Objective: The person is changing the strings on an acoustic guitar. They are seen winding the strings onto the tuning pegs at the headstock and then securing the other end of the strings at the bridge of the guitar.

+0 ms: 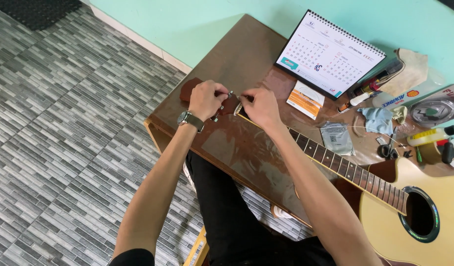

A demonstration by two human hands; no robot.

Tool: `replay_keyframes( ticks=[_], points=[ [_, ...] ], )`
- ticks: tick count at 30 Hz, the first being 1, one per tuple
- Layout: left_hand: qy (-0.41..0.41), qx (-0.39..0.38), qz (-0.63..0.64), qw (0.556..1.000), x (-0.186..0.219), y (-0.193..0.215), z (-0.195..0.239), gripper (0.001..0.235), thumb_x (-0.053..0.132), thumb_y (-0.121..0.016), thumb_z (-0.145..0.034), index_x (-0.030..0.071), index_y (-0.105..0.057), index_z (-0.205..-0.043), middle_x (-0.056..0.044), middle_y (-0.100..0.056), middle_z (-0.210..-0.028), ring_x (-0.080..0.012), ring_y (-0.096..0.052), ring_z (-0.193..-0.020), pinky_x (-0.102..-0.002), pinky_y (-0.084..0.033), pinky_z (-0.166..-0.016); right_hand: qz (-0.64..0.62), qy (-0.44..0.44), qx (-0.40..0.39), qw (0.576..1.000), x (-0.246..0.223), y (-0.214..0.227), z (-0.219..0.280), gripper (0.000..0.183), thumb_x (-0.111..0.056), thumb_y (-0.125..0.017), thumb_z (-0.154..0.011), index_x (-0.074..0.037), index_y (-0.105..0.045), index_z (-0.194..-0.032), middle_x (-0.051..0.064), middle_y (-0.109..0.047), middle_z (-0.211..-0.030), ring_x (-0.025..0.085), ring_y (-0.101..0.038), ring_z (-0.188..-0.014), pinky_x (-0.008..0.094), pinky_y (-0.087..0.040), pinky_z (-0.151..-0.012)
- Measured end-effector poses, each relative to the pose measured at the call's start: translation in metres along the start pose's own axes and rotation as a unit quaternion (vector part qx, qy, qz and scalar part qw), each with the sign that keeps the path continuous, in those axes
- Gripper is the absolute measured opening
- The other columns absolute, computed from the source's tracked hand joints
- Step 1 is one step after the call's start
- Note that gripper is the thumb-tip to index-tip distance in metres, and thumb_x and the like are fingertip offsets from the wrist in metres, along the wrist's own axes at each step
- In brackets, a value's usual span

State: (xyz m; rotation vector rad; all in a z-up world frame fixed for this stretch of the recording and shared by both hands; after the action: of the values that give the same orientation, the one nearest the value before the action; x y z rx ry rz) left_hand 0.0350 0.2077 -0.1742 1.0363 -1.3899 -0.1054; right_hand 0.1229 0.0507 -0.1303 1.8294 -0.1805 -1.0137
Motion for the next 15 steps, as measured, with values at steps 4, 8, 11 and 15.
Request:
replay_keyframes(
  ticks=[4, 8, 11, 15],
  points=[
    [0.006, -0.002, 0.02, 1.0, -0.0049, -0.0034, -0.001, 0.01, 0.019, -0.079, -0.087, 0.025, -0.081, -0.095, 0.0, -0.073, -0.093, -0.0278, -0.072, -0.097, -0.043, -0.061, -0.086, -0.007, 0.008, 0.003, 1.0, 0.0071, -0.008, -0.0061, 0.019, -0.027, -0.068, -0.088, -0.026, -0.082, -0.101, 0.012, -0.077, -0.097, 0.041, -0.07, -0.099, 0.052, -0.059, -0.084],
    [0.004, -0.003, 0.018, 1.0, -0.0051, -0.0042, -0.0015, 0.011, 0.019, -0.079, -0.087, 0.025, -0.081, -0.096, 0.0, -0.072, -0.092, -0.0272, -0.072, -0.097, -0.042, -0.061, -0.086, -0.006, 0.004, 0.003, 1.0, 0.0043, -0.0058, -0.005, 0.019, -0.026, -0.067, -0.089, -0.023, -0.082, -0.101, 0.01, -0.078, -0.096, 0.04, -0.071, -0.099, 0.052, -0.059, -0.084],
    [0.016, -0.012, 0.044, 0.999, -0.005, -0.0032, -0.0005, 0.011, 0.018, -0.078, -0.088, 0.023, -0.081, -0.097, -0.002, -0.072, -0.094, -0.03, -0.072, -0.098, -0.045, -0.061, -0.087, 0.002, -0.005, 0.001, 1.0, 0.0091, -0.0079, -0.0065, 0.019, -0.026, -0.067, -0.089, -0.023, -0.082, -0.1, 0.009, -0.078, -0.094, 0.039, -0.072, -0.098, 0.05, -0.059, -0.083],
    [0.021, -0.016, 0.044, 0.999, -0.0081, -0.0057, -0.002, 0.011, 0.019, -0.077, -0.087, 0.025, -0.08, -0.096, 0.0, -0.072, -0.094, -0.0291, -0.072, -0.099, -0.044, -0.061, -0.087, -0.005, -0.008, -0.001, 1.0, 0.0097, -0.01, -0.0071, 0.018, -0.025, -0.068, -0.089, -0.024, -0.082, -0.101, 0.011, -0.078, -0.094, 0.039, -0.072, -0.097, 0.049, -0.06, -0.082]
  ],
)
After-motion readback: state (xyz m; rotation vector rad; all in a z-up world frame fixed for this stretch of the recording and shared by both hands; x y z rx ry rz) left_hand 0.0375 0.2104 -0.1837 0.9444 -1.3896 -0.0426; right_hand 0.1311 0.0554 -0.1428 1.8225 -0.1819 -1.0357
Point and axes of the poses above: each hand's wrist, its own z-axis away from the middle knuckle, its own y-axis out of the back of the hand, x = y × z, the point moved 6 cm from there along -z, towards the middle knuckle
